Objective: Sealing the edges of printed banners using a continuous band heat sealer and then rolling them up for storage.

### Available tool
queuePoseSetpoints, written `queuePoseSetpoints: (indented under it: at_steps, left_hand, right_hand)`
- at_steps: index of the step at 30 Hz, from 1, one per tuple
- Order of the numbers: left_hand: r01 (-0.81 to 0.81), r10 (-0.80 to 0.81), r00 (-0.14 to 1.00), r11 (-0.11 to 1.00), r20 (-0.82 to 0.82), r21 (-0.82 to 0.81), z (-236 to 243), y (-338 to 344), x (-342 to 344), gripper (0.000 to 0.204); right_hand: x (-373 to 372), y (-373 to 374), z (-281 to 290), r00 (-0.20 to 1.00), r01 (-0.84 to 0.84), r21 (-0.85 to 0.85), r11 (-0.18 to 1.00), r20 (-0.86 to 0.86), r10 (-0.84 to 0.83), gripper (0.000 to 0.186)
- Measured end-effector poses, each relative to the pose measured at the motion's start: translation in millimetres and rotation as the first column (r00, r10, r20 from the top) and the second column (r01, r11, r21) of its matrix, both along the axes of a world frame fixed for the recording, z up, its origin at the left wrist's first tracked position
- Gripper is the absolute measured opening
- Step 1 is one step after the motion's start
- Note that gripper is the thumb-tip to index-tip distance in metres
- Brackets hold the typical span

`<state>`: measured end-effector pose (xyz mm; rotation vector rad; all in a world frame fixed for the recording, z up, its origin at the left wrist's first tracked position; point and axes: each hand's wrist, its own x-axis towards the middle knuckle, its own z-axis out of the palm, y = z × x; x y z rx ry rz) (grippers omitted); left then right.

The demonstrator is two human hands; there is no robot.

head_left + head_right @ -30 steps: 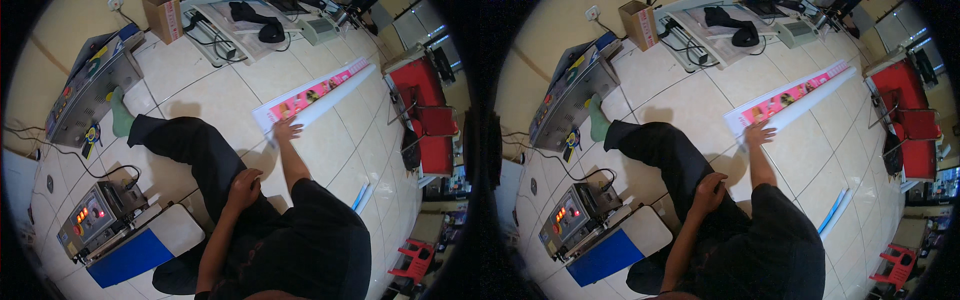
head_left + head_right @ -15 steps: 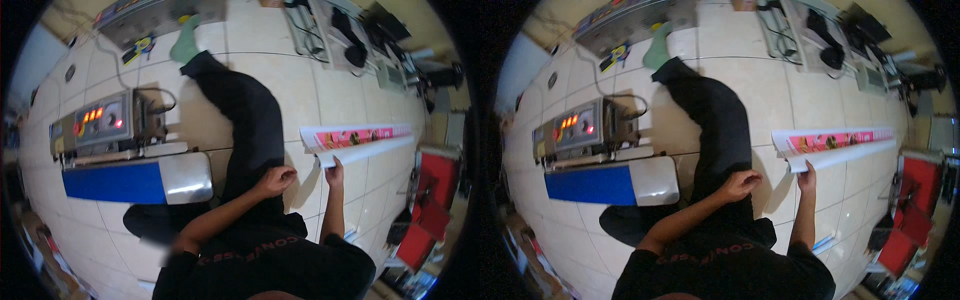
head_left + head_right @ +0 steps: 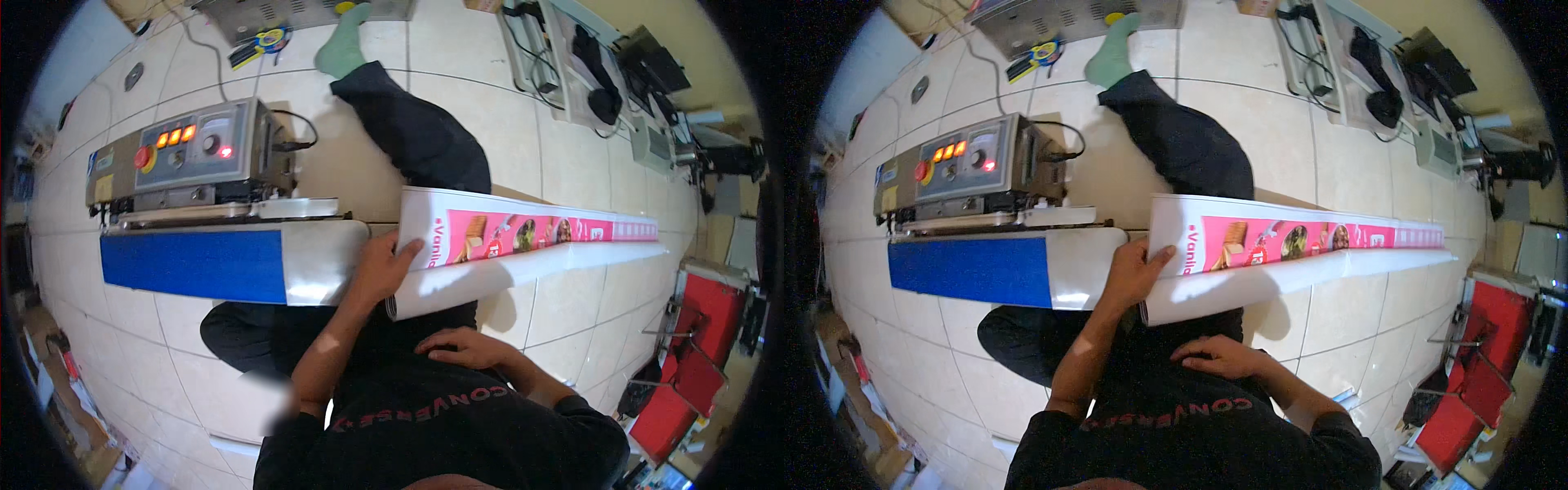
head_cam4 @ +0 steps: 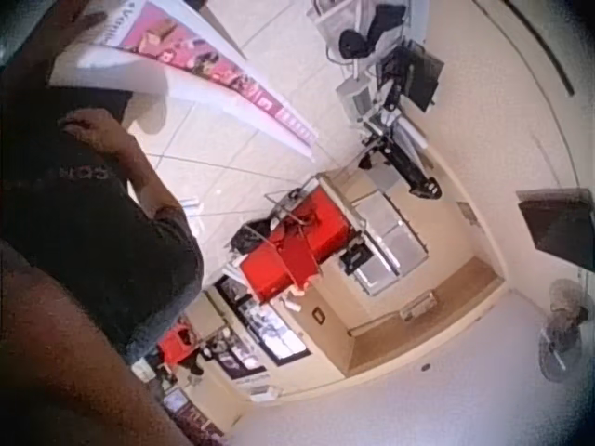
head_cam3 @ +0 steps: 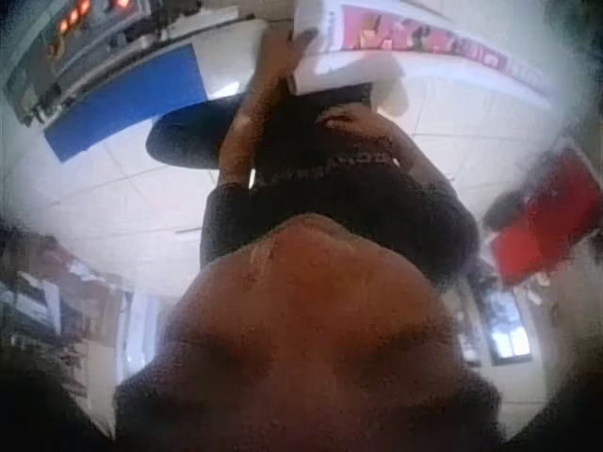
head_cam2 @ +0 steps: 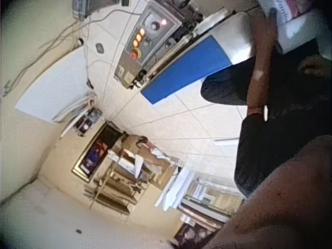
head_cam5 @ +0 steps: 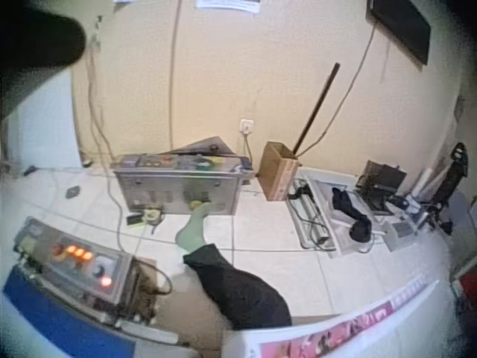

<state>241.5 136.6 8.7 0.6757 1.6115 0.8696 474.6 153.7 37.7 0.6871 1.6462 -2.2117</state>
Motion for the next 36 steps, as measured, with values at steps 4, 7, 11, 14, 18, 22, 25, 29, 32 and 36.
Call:
queuePoseSetpoints:
  at_steps: [4,7,11,14,18,22,25,29,32,36]
  left_hand:
    - [-0.146,0.173,0.972,0.975,-0.162,0.169,8,-54,-38,0.027]
    - [-0.232,0.242,0.961,0.969,-0.136,0.085,41,-87,-76,0.022]
    - [-0.194,0.187,0.954,0.981,-0.233,-0.007,53,-120,-109,0.019]
    - [-0.209,0.213,0.937,0.977,-0.278,0.045,48,-125,-134,0.022]
    - [-0.337,0.361,0.901,0.932,-0.240,0.135,41,-124,-156,0.023]
    - [-0.470,0.519,0.828,0.848,-0.211,0.244,22,-125,-149,0.026]
    - [-0.545,0.633,0.765,0.736,-0.122,0.401,28,-109,-134,0.010]
    - [-0.537,0.672,0.738,0.636,-0.055,0.555,26,-122,-133,0.022]
    - [-0.366,0.556,0.785,0.772,-0.272,0.520,47,-132,-135,0.016]
    - [-0.147,0.368,0.774,0.896,-0.515,0.420,89,-132,-134,0.032]
  right_hand:
    - [-40,41,20,0.927,0.040,0.722,0.691,-0.285,0.244,0.044]
    - [-59,61,17,0.865,-0.122,0.963,0.241,-0.016,0.501,0.058]
    - [-86,34,-14,0.725,-0.183,0.899,0.399,-0.151,0.672,0.070]
    - [-118,12,-19,0.725,-0.336,0.871,0.359,-0.004,0.689,0.068]
    - [-152,7,-20,0.770,-0.378,0.768,0.517,-0.049,0.636,0.066]
    - [-165,22,-25,0.854,0.129,0.904,0.408,-0.310,0.418,0.049]
    - [-182,41,-27,0.888,0.323,0.928,0.187,-0.365,0.280,0.045]
    - [-199,43,-26,0.870,0.307,0.907,0.287,-0.390,0.301,0.043]
    - [-210,29,1,0.841,0.361,0.877,0.317,-0.453,0.295,0.046]
    - [-223,8,10,0.831,0.382,0.873,0.304,-0.469,0.301,0.049]
